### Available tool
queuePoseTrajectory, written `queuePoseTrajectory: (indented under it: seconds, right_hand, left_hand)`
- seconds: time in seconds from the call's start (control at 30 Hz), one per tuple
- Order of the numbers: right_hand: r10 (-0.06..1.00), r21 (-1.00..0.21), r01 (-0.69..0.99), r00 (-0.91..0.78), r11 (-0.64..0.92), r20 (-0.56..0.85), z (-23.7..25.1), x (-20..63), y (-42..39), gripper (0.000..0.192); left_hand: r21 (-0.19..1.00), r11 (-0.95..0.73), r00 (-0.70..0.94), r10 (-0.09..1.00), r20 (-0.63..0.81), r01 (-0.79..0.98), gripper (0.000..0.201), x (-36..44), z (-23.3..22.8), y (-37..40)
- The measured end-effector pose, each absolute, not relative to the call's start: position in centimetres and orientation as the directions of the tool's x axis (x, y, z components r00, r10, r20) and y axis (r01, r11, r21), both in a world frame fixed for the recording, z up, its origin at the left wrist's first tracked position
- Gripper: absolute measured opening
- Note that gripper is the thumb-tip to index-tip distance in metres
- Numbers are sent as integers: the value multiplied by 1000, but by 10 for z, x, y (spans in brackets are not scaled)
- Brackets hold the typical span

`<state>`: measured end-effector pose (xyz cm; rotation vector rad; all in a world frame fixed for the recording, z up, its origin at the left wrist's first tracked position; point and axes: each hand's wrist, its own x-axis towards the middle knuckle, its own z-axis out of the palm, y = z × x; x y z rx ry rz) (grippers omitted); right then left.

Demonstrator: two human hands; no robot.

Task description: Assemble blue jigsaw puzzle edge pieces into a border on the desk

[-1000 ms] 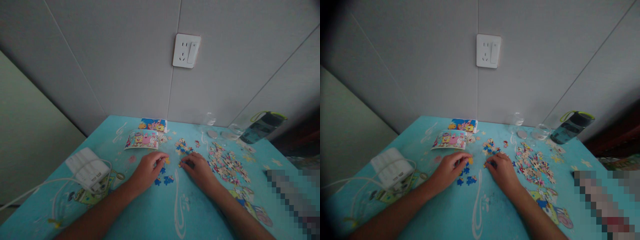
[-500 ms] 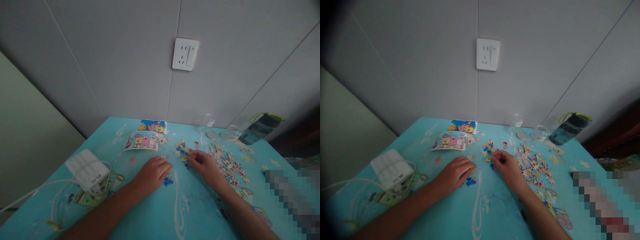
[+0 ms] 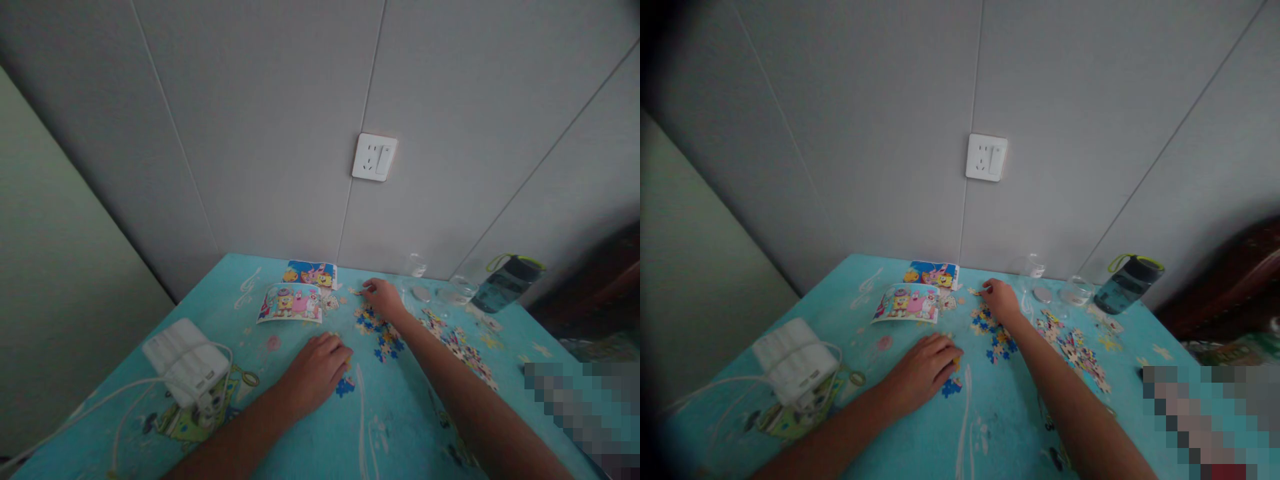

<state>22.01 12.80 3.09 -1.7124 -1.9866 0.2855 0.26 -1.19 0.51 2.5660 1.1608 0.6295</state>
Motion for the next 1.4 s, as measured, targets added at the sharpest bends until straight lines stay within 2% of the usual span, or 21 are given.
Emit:
queuePoseTrajectory:
  seconds: [0.17,0.3,0.4,0.57,0.7,0.87,0.97,1.1,1.23,1.4]
  right_hand:
    - [948,-336,896,-222,290,227,30,192,118,21]
    - [948,-322,894,-268,312,173,25,176,111,21]
    - [953,-365,882,-255,298,162,25,176,114,20]
    - [952,-538,790,-291,295,96,42,193,121,42]
    - [937,-651,704,-348,283,32,57,204,112,49]
    - [919,-676,676,-395,293,4,50,207,66,38]
    - [906,-647,693,-422,318,-7,35,207,28,28]
    - [909,-550,741,-409,386,87,20,203,-9,17]
    - [903,-515,743,-378,428,205,23,213,-13,16]
    - [951,-483,833,-155,271,266,32,272,7,23]
  left_hand:
    - [377,-643,577,766,285,667,14,4,7,-14]
    - [337,-657,579,754,310,674,11,6,5,-15]
    - [303,-668,594,744,307,680,10,7,1,-14]
    - [300,-702,642,712,283,646,10,7,4,-15]
    - [330,-739,682,671,290,587,10,3,12,-17]
    - [372,-779,712,619,331,504,10,-8,22,-15]
    - [353,-774,694,630,348,525,16,-13,27,-12]
    - [281,-762,679,648,345,584,16,-15,27,-6]
    - [296,-762,685,648,333,576,13,-13,23,-4]
    - [321,-790,742,607,284,523,17,-10,21,-8]
